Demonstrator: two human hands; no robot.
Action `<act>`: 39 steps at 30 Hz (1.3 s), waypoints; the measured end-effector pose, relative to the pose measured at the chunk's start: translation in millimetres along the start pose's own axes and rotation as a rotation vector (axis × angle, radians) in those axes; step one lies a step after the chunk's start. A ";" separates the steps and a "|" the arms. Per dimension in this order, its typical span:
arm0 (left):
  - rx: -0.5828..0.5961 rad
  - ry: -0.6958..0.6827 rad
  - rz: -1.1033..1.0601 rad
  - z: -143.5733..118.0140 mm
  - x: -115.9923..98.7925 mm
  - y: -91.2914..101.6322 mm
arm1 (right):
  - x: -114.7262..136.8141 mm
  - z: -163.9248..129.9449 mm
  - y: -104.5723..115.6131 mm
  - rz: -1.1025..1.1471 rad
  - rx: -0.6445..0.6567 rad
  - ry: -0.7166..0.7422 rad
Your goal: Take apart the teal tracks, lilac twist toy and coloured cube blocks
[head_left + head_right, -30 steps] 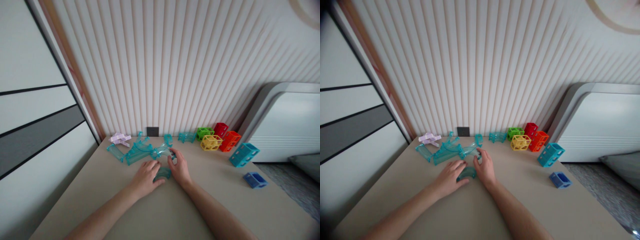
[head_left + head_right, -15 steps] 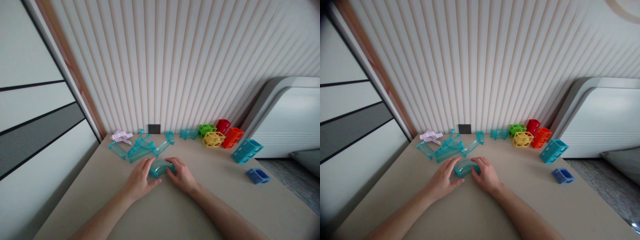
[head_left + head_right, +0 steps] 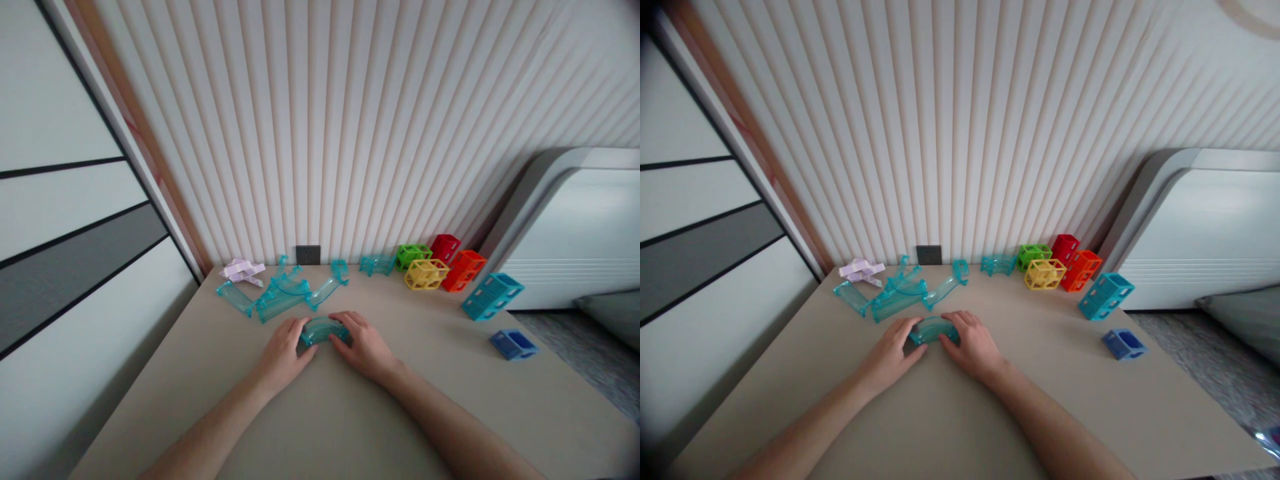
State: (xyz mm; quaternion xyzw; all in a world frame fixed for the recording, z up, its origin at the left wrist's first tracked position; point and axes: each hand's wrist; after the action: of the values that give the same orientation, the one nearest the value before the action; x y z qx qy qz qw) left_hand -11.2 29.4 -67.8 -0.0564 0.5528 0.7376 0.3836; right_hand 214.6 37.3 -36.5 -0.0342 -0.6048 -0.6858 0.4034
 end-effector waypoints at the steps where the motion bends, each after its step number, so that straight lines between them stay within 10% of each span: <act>1: -0.016 0.008 0.005 0.4 1.1 0.1 | -0.1 0.1 0.5 -0.010 0.007 0.002; 39: -0.096 0.055 0.133 -1.7 13.0 -2.9 | -5.1 1.5 -4.8 0.069 -0.136 -0.107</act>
State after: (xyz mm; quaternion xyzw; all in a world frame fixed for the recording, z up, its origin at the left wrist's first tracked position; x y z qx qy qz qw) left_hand -19.1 34.8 -77.3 -0.0580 0.5296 0.7854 0.3151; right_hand 214.5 40.9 -42.7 -0.1189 -0.5761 -0.7082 0.3905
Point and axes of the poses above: each hand's wrist, its own z-axis towards the middle knuckle, its own y-axis out of the back of the hand, x = y × z, and after that the axes turned 2 degrees about x, right-handed
